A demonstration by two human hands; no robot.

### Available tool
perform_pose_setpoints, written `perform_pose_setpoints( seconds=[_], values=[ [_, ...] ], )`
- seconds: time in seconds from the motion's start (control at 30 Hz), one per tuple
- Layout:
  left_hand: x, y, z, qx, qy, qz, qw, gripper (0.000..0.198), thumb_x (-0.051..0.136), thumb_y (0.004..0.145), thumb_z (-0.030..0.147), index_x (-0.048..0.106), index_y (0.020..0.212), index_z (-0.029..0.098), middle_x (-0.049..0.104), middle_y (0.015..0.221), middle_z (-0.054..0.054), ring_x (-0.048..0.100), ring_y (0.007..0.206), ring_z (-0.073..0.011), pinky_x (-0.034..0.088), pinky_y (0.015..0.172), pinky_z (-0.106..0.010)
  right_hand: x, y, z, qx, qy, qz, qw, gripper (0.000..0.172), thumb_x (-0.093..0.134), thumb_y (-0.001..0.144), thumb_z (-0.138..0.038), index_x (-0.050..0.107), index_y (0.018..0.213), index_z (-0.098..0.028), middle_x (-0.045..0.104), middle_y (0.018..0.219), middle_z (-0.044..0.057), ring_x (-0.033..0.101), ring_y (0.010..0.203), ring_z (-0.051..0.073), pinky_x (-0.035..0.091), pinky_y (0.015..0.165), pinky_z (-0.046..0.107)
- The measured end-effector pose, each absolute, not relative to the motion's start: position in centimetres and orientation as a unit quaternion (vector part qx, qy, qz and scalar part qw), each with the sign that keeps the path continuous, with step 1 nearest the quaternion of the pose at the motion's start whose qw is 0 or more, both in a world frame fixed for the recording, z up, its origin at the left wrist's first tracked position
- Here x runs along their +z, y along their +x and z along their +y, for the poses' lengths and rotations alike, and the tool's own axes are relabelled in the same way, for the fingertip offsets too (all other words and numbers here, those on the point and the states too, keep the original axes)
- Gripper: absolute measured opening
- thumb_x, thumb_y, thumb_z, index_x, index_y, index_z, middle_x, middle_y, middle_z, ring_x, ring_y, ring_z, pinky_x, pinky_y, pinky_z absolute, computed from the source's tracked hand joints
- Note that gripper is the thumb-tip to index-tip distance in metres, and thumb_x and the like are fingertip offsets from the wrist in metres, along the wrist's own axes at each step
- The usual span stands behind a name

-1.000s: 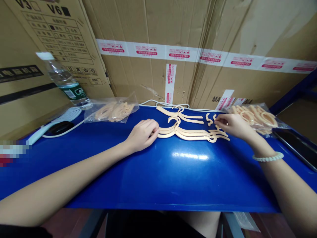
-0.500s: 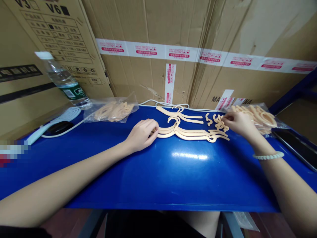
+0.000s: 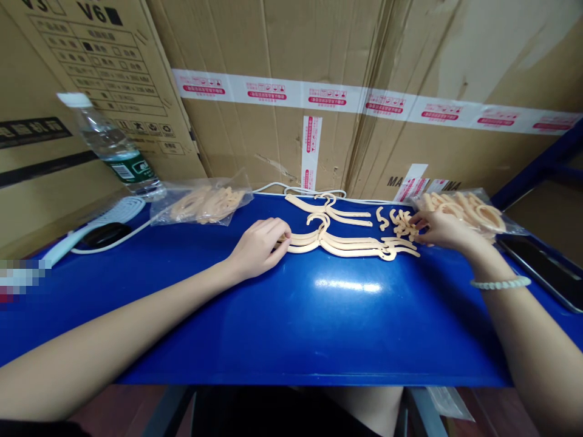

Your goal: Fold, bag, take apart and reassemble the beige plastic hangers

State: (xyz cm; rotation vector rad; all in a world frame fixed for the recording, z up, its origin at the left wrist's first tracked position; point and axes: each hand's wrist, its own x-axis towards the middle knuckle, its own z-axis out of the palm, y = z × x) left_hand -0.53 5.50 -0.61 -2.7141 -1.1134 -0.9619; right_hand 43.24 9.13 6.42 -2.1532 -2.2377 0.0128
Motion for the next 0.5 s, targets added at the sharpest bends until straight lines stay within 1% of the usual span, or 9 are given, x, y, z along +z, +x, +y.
perform_pose_setpoints(
  seconds=[0.07, 0.17, 0.23, 0.37, 0.5],
  values=[
    [-0.6, -0.5, 5.5, -0.31, -0.879, -0.361, 0.029, 0.009, 0.045, 0.098, 0.02, 0.053, 0.093, 0.019, 0.068, 0.096, -0.007, 0.063, 0.089, -0.0235, 0.045, 0.081, -0.038, 5.9, 43.4, 9.5, -0.004, -0.693, -0.72, 0.005, 0.042, 0.071, 0.07, -0.012, 0.071, 0.111, -0.018, 0.076, 0.099, 0.008, 0.072, 0.078, 0.025, 0.054, 0.062, 0.029],
    [-0.6, -0.5, 5.5, -0.308, -0.88, -0.361, 0.03, 0.008, 0.046, 0.098, 0.021, 0.053, 0.093, 0.019, 0.068, 0.096, -0.007, 0.063, 0.089, -0.0235, 0.045, 0.081, -0.038, 5.2, 43.3, 9.9, -0.021, -0.692, -0.722, 0.01, 0.042, 0.071, 0.071, -0.012, 0.072, 0.113, -0.015, 0.076, 0.096, 0.009, 0.071, 0.082, 0.027, 0.053, 0.066, 0.03],
    [-0.6, -0.5, 5.4, -0.308, -0.88, -0.359, 0.031, 0.008, 0.046, 0.098, 0.021, 0.053, 0.093, 0.019, 0.068, 0.095, -0.007, 0.063, 0.089, -0.0235, 0.045, 0.081, -0.037, 5.0, 43.0, 9.9, -0.03, -0.687, -0.726, 0.019, 0.039, 0.07, 0.071, -0.013, 0.074, 0.11, -0.015, 0.076, 0.095, 0.009, 0.071, 0.083, 0.027, 0.053, 0.067, 0.031],
    [-0.6, -0.5, 5.4, -0.31, -0.882, -0.353, 0.032, 0.009, 0.045, 0.098, 0.021, 0.053, 0.093, 0.019, 0.068, 0.095, -0.007, 0.064, 0.088, -0.0232, 0.044, 0.079, -0.037, 4.8, 41.8, 9.5, -0.042, -0.676, -0.734, 0.049, 0.028, 0.068, 0.076, -0.016, 0.076, 0.102, -0.015, 0.076, 0.091, 0.009, 0.071, 0.077, 0.026, 0.053, 0.067, 0.031],
    [-0.8, -0.6, 5.5, -0.315, -0.883, -0.347, 0.031, 0.009, 0.046, 0.098, 0.02, 0.053, 0.095, 0.019, 0.068, 0.096, -0.007, 0.064, 0.09, -0.0235, 0.045, 0.08, -0.037, 4.4, 41.1, 9.1, -0.054, -0.671, -0.735, 0.083, 0.024, 0.067, 0.079, -0.015, 0.077, 0.1, -0.014, 0.077, 0.094, 0.011, 0.072, 0.081, 0.027, 0.055, 0.071, 0.032]
  ],
)
